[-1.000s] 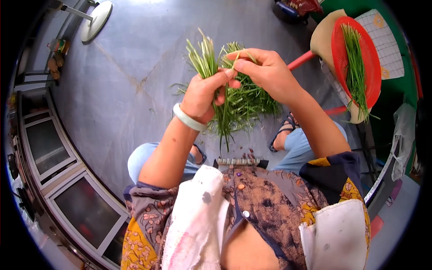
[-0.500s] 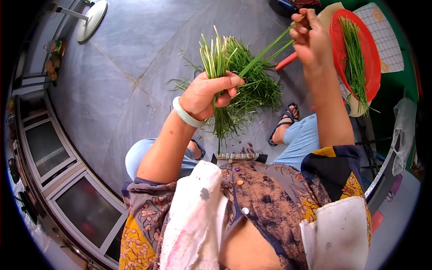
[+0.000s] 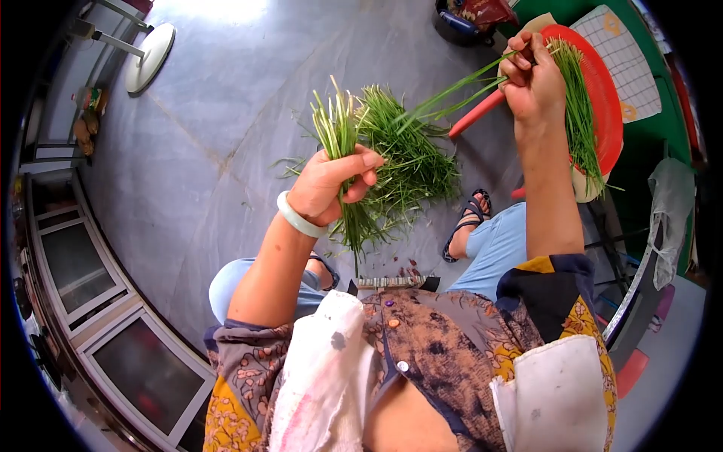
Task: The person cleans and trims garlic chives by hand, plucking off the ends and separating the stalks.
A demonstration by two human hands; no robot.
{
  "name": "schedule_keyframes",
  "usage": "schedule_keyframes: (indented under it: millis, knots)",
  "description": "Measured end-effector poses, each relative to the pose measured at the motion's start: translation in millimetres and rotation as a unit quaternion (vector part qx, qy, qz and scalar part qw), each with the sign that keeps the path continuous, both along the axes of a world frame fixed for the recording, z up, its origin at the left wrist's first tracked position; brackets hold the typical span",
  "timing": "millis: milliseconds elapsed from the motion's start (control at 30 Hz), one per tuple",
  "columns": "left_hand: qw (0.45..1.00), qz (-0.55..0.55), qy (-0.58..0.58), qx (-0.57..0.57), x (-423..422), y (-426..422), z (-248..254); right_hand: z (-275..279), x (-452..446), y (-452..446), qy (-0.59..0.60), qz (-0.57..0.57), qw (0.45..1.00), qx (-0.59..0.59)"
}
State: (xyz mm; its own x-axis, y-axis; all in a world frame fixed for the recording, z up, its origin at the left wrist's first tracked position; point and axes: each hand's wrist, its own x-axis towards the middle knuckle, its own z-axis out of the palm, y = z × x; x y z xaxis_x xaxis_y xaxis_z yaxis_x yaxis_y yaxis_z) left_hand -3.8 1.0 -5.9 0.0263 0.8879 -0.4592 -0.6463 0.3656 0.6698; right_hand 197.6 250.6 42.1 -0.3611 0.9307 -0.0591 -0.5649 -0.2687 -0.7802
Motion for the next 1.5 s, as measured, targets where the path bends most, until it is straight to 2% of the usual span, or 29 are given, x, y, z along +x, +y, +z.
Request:
schedule_keyframes:
  millis: [100,233,267,333,433,533,567,667,800,900,933,1100,1233,1500]
  knots:
    - [1.0,0.004,-0.012,0.008,-3.3,-1.1,-3.7,6.5,6.4,0.3,0.001,0.013,0.999,0.032]
    - [0.995,-0.012,-0.074,0.068,-4.4,-3.6,-3.8,10.2,-13.3,-24.9,-0.2,0.09,0.973,0.067]
    - [0.993,-0.013,-0.089,0.076,-5.3,-4.2,-5.2,13.2,-19.4,-34.8,-0.27,0.137,0.946,0.113]
    - [0.988,-0.015,-0.121,0.096,-5.5,-3.6,-6.3,16.9,-25.6,-50.9,-0.403,0.23,0.855,0.233]
    - [0.984,-0.018,-0.138,0.11,-5.7,-4.0,-6.4,-2.2,-36.2,-65.9,-0.369,0.324,0.804,0.337]
    - [0.983,-0.024,-0.14,0.118,-5.2,-5.0,-5.5,-25.1,-51.9,-85.5,-0.295,0.351,0.825,0.332]
    - [0.982,-0.028,-0.144,0.119,-4.7,-4.7,-6.0,-25.8,-53.6,-94.5,-0.294,0.368,0.853,0.225]
    - [0.982,-0.036,-0.148,0.113,-2.5,-3.4,-6.9,-22.3,-63.7,-112.2,-0.259,0.378,0.887,0.06]
    - [0.991,-0.023,-0.108,0.072,-0.1,-3.1,-1.2,-17.7,-69.8,-124.1,-0.2,0.348,0.914,0.058]
    - [0.997,0.0,-0.056,0.052,1.0,-2.4,-0.2,-14.6,-65.3,-102.9,-0.194,0.248,0.949,-0.005]
    - [0.998,0.008,-0.039,0.05,1.5,-1.3,0.2,-14.0,-63.6,-94.0,-0.158,0.215,0.964,-0.01]
    - [0.996,0.055,-0.073,0.013,-5.9,-1.5,-6.2,-2.9,-39.7,-53.1,-0.102,0.16,0.982,0.002]
    - [0.986,0.152,-0.063,-0.013,-12.6,2.0,-17.7,2.5,-26.5,-40.5,-0.11,0.143,0.983,0.013]
    - [0.987,0.157,-0.024,-0.018,-11.4,7.5,-14.5,-0.1,-27.0,-45.4,-0.116,0.177,0.977,0.006]
